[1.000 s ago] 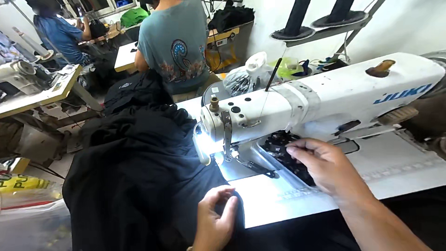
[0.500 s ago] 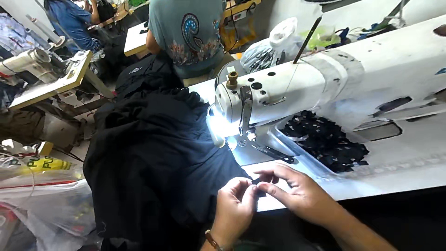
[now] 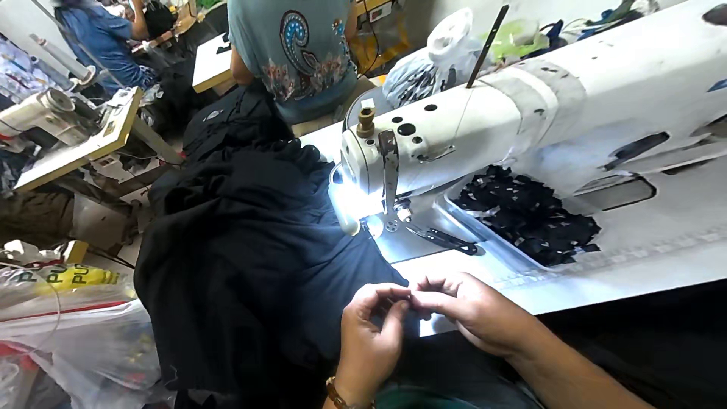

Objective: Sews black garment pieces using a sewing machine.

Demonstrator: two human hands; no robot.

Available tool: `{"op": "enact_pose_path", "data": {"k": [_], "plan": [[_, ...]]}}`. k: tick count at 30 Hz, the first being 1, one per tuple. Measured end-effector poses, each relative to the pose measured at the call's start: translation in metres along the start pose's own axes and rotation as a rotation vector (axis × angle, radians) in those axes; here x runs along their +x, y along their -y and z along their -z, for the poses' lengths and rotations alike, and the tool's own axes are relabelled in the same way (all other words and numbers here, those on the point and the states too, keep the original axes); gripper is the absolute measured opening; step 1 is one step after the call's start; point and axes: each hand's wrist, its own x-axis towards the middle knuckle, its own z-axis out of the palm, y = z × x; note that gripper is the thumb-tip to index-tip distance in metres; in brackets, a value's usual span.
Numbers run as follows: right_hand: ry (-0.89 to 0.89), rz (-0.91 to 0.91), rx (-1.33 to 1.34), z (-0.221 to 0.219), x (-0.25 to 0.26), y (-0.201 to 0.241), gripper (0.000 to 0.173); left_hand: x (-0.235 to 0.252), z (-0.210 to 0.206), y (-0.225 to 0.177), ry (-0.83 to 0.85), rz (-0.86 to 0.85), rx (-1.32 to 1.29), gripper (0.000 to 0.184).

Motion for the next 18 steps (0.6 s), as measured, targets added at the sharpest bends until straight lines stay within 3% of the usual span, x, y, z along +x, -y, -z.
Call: {"op": "enact_pose_path", "data": {"k": [3,9,13,18], "plan": [[-0.042,-0.011,0.061,-0.004,0.000,-0.005,0.012,0.000,0.002,0.000,0.007,0.064,0.042,0.024],[-0.112,0.034,0.078,-0.005,-0.001,-0.004,0.008,-0.001,0.006,-0.004,0.061,0.101,0.133,0.012],[-0.096,-0.009,0.118,-0.009,-0.002,-0.006,0.014,-0.001,-0.002,0.001,-0.017,-0.020,0.110,0.012],[-0.138,0.014,0.130,-0.016,-0.003,-0.015,0.010,-0.001,-0.008,0.002,-0.117,0.080,0.069,0.011]]}}
